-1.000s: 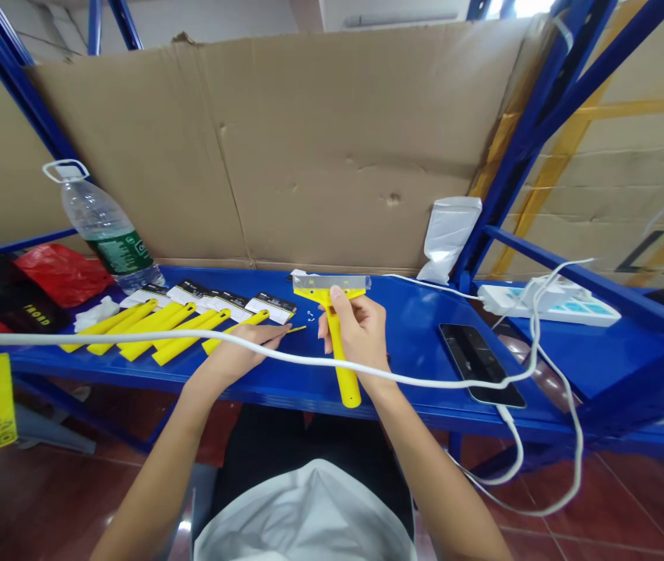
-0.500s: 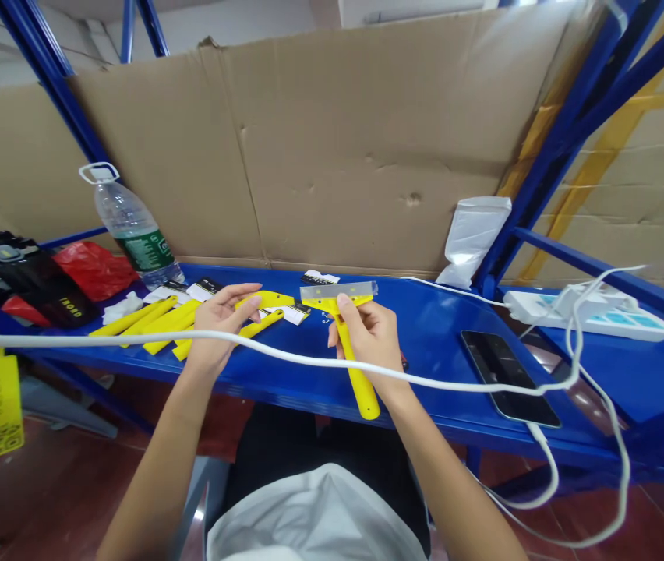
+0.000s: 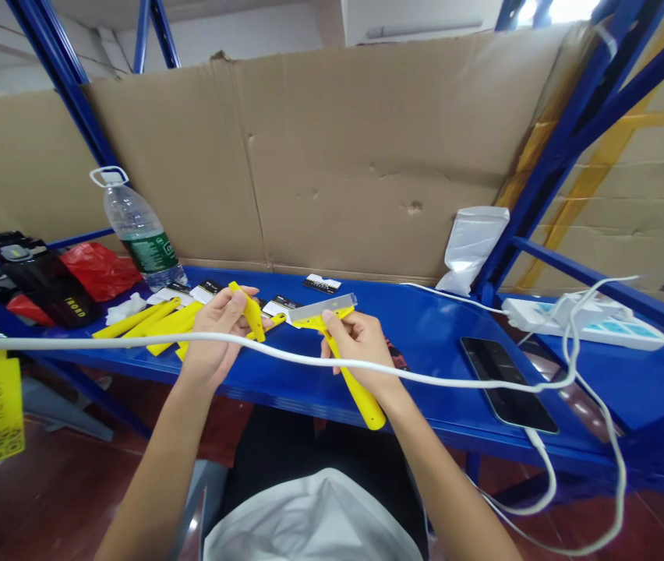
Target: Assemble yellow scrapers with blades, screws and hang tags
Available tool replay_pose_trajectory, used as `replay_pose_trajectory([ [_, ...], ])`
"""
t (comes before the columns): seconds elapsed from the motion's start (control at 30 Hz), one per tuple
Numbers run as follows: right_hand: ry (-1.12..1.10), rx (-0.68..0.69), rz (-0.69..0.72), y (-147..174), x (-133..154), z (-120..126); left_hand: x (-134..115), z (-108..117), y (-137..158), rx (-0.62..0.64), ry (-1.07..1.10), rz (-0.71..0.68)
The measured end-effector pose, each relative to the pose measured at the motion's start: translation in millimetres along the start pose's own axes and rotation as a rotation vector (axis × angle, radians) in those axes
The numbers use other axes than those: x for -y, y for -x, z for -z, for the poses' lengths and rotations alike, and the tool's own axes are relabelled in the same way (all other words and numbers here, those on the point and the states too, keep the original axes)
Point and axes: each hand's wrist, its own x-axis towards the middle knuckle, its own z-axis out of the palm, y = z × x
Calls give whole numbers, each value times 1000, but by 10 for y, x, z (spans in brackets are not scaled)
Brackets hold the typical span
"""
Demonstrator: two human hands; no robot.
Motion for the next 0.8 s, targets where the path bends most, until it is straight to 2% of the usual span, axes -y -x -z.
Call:
replay_pose_trajectory([
  [0.1,56,44,-30,4,12,-25,-98,-39,109,24,-187,-97],
  [0.2,83,45,-33,-3,24,-48,-216,-57,192,82,-317,-131],
  [0.3,94,46,-13,-6,36,-69,-316,-87,263,129,-371,-157],
  [0.37,99,37,-2,2,45,-85,-347,-118,307,101,-370,-177],
  [0.5,86,32,20,32,60,-121,-289,-174,353,24,-421,-270],
  [0.63,27,48,24,46,52,-143,-144,-213,337,104,-547,-424],
  [0.8,-53,75,51,52,7,-167,-61,-288,312,160,-595,-535],
])
